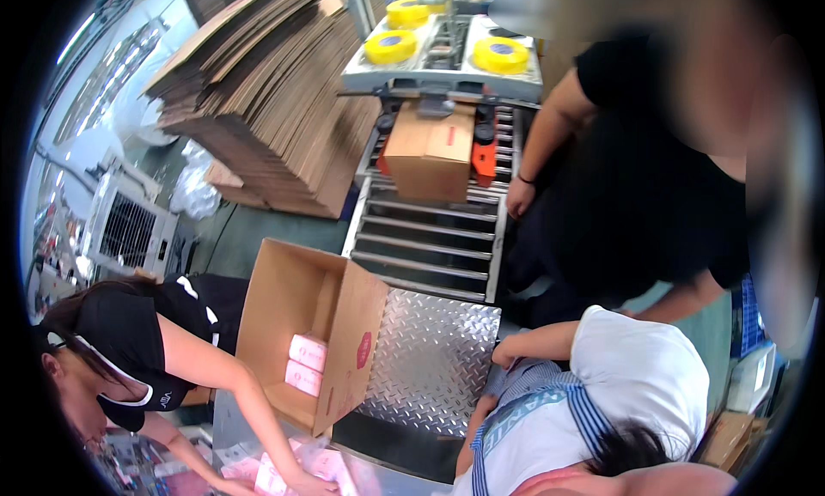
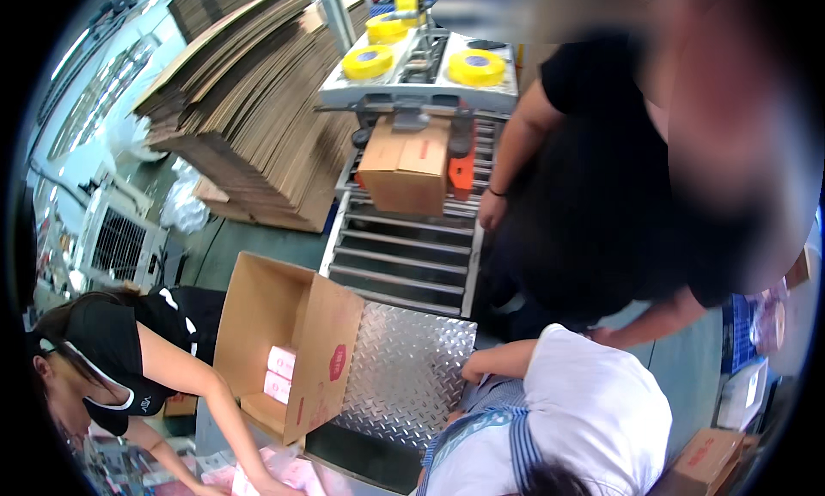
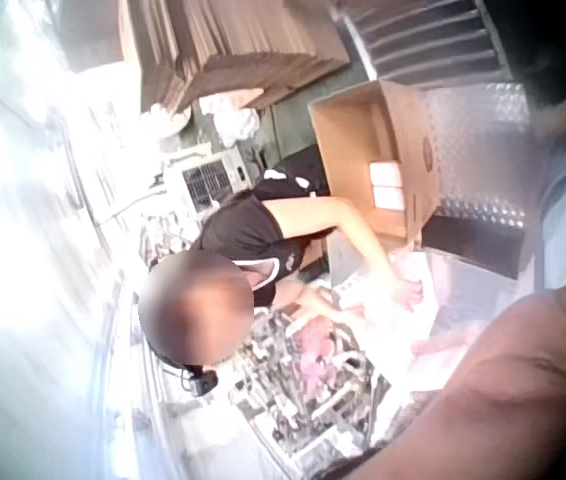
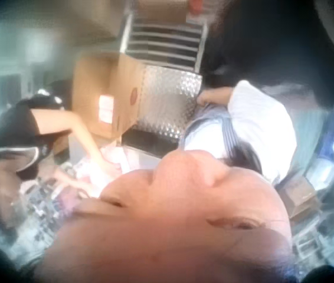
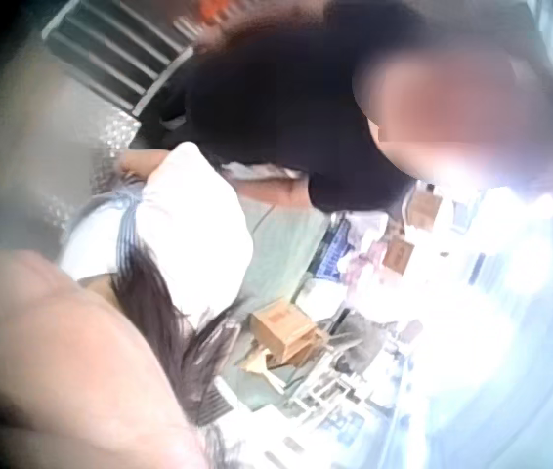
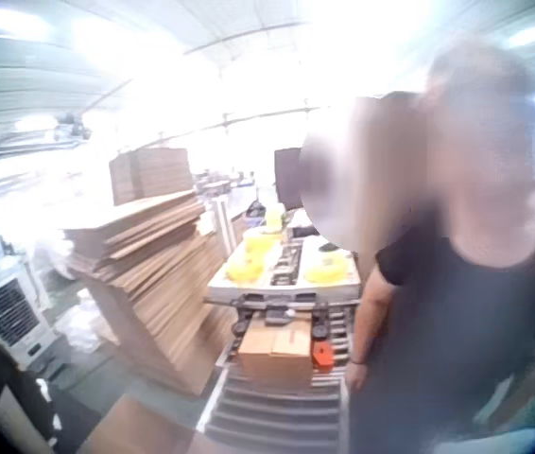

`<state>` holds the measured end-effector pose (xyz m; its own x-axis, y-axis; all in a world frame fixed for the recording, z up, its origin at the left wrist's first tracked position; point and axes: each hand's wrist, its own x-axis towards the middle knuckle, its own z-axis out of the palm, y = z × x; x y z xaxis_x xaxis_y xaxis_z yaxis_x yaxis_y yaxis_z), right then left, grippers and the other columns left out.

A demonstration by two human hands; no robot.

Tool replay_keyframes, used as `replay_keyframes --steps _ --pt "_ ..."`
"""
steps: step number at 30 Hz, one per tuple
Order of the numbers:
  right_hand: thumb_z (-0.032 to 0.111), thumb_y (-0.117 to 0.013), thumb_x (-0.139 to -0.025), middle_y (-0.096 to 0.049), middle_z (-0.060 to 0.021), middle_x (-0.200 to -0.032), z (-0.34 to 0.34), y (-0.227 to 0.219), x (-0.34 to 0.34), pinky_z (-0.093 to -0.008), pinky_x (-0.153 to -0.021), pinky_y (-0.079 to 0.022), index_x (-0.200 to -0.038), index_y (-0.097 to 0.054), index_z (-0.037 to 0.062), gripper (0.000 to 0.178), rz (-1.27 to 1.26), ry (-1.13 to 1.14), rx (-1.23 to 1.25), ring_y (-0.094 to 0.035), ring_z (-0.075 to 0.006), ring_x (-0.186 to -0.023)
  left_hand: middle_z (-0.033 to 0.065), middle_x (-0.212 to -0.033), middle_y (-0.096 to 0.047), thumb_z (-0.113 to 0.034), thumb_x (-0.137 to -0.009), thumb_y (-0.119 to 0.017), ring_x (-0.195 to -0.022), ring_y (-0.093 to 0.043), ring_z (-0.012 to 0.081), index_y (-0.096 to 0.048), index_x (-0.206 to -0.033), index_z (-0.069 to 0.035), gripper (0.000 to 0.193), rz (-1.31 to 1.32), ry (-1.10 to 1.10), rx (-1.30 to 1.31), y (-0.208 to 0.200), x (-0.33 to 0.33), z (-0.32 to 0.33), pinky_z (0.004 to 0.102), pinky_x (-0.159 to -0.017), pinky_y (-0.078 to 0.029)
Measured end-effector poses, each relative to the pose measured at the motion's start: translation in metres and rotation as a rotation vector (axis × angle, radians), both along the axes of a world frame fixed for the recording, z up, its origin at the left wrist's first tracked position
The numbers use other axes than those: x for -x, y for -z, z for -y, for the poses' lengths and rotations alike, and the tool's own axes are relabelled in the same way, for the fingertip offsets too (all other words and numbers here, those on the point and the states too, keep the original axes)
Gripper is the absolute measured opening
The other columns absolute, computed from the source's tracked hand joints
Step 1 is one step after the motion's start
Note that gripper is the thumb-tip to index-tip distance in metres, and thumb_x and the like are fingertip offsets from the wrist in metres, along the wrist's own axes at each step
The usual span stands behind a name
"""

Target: The person packs pink rectangular packages into cardboard boxes on a metal workbench. They arrange the items in rows, place bubble wrap inside the boxes, and close the flaps. Another person is visible working nearby.

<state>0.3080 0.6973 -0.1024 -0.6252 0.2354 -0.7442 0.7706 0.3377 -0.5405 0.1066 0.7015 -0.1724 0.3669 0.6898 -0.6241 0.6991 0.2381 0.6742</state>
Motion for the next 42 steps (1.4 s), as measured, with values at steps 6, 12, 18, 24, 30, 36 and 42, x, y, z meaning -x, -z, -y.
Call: replay_keyframes --steps 6,12,18,24,30,36,42 --pt "0.021 -0.056 -0.074 -0.066 -0.0189 -0.089 0.049 -0.009 0.023 -0.0439 -0.068 -0.050 -0.087 -0.068 -0.0010 0.028 0.130 0.130 -0.079 -0.064 -0.0326 -0.080 0.0160 -0.105 -0.065 -0.041 -0.085 -0.053 -0.097 -0.062 0.0306 -0.061 -0.109 -0.005 0.044 -0.259 -0.222 0.043 0.013 0.108 0.088 0.0401 -0.083 -0.047" --pt "0.020 -0.053 -0.076 -0.066 -0.0201 -0.090 0.061 0.044 0.039 -0.0441 -0.068 -0.050 -0.090 -0.067 -0.0002 0.029 -0.035 0.333 -0.291 -0.063 -0.0335 -0.078 0.0152 -0.097 -0.067 -0.040 -0.084 -0.053 -0.091 -0.063 0.0293 -0.066 -0.102 -0.008 0.039 -0.186 -0.381 0.010 0.017 0.168 0.119 0.0401 -0.080 -0.047" --pt "0.025 -0.048 -0.079 -0.065 -0.0196 -0.090 0.106 0.001 0.063 -0.0460 -0.073 -0.049 -0.089 -0.066 0.0061 0.027 0.029 0.321 -0.179 -0.062 -0.0362 -0.084 0.0154 -0.096 -0.066 -0.034 -0.083 -0.054 -0.090 -0.063 0.0284 -0.064 -0.105 -0.006 0.037 -0.034 -0.447 0.102 0.024 0.154 0.142 0.0376 -0.080 -0.048" --pt "0.026 -0.051 -0.076 -0.066 -0.0167 -0.090 0.161 0.070 -0.003 -0.0431 -0.073 -0.050 -0.088 -0.069 0.0056 0.030 0.066 -0.227 -0.214 -0.063 -0.0348 -0.080 0.0154 -0.088 -0.066 -0.029 -0.081 -0.056 -0.083 -0.063 0.0293 -0.065 -0.095 -0.005 0.029 -0.039 -0.280 -0.001 0.004 0.110 0.180 0.0384 -0.074 -0.049" --pt "0.025 -0.057 -0.077 -0.066 -0.0172 -0.090 0.180 0.060 -0.024 -0.0426 -0.074 -0.050 -0.091 -0.068 0.0072 0.025 0.011 0.538 -0.150 -0.063 -0.0313 -0.082 0.0181 -0.088 -0.066 -0.031 -0.080 -0.057 -0.085 -0.064 0.0325 -0.068 -0.087 -0.004 0.030 -0.155 -0.095 -0.029 0.009 0.122 0.193 0.0413 -0.076 -0.049" --pt "0.022 -0.058 -0.075 -0.067 -0.0154 -0.086 0.196 0.053 -0.070 -0.0391 -0.072 -0.051 -0.091 -0.069 0.0078 0.024 0.023 0.650 -0.090 -0.065 -0.0297 -0.080 0.0202 -0.096 -0.065 -0.029 -0.079 -0.052 -0.095 -0.061 0.0348 -0.069 -0.089 -0.003 0.033 -0.252 -0.184 0.083 -0.010 0.107 0.205 0.0418 -0.085 -0.047" --pt "0.031 -0.057 -0.076 -0.066 -0.0175 -0.090 0.218 0.066 -0.147 -0.0421 -0.076 -0.050 -0.091 -0.069 0.0086 0.029 -0.018 0.362 -0.180 -0.064 -0.0328 -0.083 0.0130 -0.082 -0.068 -0.028 -0.079 -0.055 -0.078 -0.065 0.0297 -0.068 -0.084 -0.007 0.025 -0.377 -0.258 -0.089 -0.009 0.052 0.232 0.0399 -0.072 -0.050"
